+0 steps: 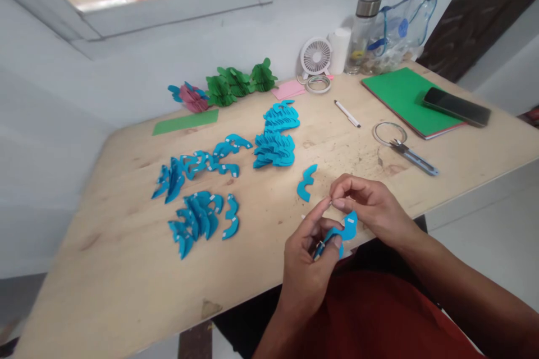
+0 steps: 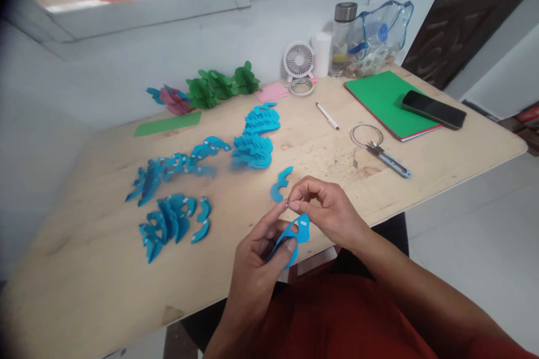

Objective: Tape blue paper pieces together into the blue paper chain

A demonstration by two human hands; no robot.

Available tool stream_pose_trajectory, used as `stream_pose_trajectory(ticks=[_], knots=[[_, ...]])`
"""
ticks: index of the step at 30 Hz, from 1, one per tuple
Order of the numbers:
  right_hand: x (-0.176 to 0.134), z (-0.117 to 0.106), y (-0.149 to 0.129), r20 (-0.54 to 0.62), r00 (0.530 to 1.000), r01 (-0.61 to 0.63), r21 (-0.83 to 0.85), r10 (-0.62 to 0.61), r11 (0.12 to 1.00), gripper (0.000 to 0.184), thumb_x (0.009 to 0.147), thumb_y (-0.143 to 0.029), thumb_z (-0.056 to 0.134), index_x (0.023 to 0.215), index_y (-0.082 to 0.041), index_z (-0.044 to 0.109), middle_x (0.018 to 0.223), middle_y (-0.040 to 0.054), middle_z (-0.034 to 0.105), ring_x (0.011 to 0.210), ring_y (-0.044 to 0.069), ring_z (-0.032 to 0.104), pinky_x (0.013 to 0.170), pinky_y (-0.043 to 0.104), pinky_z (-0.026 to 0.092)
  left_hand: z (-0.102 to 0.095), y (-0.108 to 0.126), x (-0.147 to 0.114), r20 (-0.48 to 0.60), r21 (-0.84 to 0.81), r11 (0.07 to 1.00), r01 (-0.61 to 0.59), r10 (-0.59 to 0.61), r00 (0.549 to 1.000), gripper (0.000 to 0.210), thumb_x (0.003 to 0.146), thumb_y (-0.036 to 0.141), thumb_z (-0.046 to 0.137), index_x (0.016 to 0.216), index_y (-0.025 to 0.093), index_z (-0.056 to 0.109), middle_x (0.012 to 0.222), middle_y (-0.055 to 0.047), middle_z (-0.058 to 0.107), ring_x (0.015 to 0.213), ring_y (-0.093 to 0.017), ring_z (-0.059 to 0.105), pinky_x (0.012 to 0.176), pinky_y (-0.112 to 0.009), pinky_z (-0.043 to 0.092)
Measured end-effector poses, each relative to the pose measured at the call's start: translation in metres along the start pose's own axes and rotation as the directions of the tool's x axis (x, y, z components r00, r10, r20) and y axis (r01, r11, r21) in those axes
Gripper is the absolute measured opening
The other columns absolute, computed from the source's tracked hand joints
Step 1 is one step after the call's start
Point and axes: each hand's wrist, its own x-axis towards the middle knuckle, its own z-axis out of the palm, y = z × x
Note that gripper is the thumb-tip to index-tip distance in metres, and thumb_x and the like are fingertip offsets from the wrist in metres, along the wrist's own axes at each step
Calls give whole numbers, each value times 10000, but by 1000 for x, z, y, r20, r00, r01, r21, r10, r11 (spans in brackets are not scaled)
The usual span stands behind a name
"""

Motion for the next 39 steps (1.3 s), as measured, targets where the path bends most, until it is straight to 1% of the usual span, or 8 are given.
stream_pose_trajectory(ticks=[6, 11, 16, 21, 24, 32, 34, 39], knots=[[-1, 2, 0, -31, 998, 50, -109, -54, 993, 116, 802, -274, 626, 729, -195, 583, 744, 0, 553, 711, 137, 506, 674, 285, 403, 1, 3, 0, -12, -12, 1000, 8, -8, 1000, 475, 746, 118, 623, 1200, 258, 613, 809, 11, 659, 714, -90, 588, 628, -164, 495], [-3, 4, -1, -51, 976, 188, -285, -210, 940, 112, 838, -252, 591, 740, -203, 566, 781, 12, 565, 769, 156, 542, 712, 306, 421, 3, 6, -1, -44, -9, 999, 41, -41, 998, 473, 734, 133, 635, 1197, 229, 617, 804, 2, 663, 716, -99, 598, 601, -165, 500], [-5, 5, 0, -28, 920, 331, -474, -390, 816, 46, 862, -208, 562, 819, -216, 576, 813, 25, 589, 807, 175, 554, 728, 332, 441, 4, 7, -1, -39, -16, 999, 36, -37, 999, 488, 722, 125, 632, 1202, 213, 614, 814, -8, 676, 713, -109, 612, 598, -187, 522], [-7, 7, 0, -38, 842, 420, -578, -537, 700, 66, 860, -171, 553, 894, -226, 568, 828, 34, 607, 798, 184, 564, 693, 337, 457, 4, 6, -3, -19, -21, 1000, 7, -7, 1000, 495, 724, 115, 631, 1210, 205, 605, 803, -9, 686, 710, -114, 622, 622, -205, 538], [-7, 7, -1, -28, 834, 433, -584, -551, 686, 89, 856, -162, 569, 924, -219, 562, 842, 38, 607, 809, 180, 567, 705, 332, 460, 3, 7, -4, -14, -37, 999, -11, 10, 1000, 488, 727, 109, 629, 1205, 206, 605, 793, -5, 682, 722, -118, 632, 631, -210, 542], [-6, 0, -8, 82, 890, 415, -553, -449, 722, 33, 861, -206, 572, 833, -214, 586, 828, 36, 603, 824, 185, 565, 708, 330, 456, 2, 4, -3, -17, 4, 1000, -31, 31, 999, 439, 737, 112, 616, 1170, 187, 619, 795, -18, 684, 706, -116, 628, 617, -200, 536], [-7, -1, -9, 114, 887, 428, -568, -448, 703, 44, 866, -197, 557, 833, -215, 579, 827, 38, 604, 822, 187, 558, 712, 335, 452, 2, 3, -4, -23, 49, 997, -59, 61, 998, 417, 747, 120, 610, 1158, 189, 628, 806, -20, 684, 699, -115, 627, 624, -202, 537], [-8, -1, -9, 202, 849, 493, -634, -488, 596, 111, 881, -133, 473, 856, -207, 552, 880, 66, 603, 842, 196, 536, 735, 354, 439, -1, 2, -5, -40, 202, 968, -151, 162, 986, 401, 757, 101, 586, 1142, 196, 644, 846, -25, 693, 729, -128, 643, 674, -222, 540]])
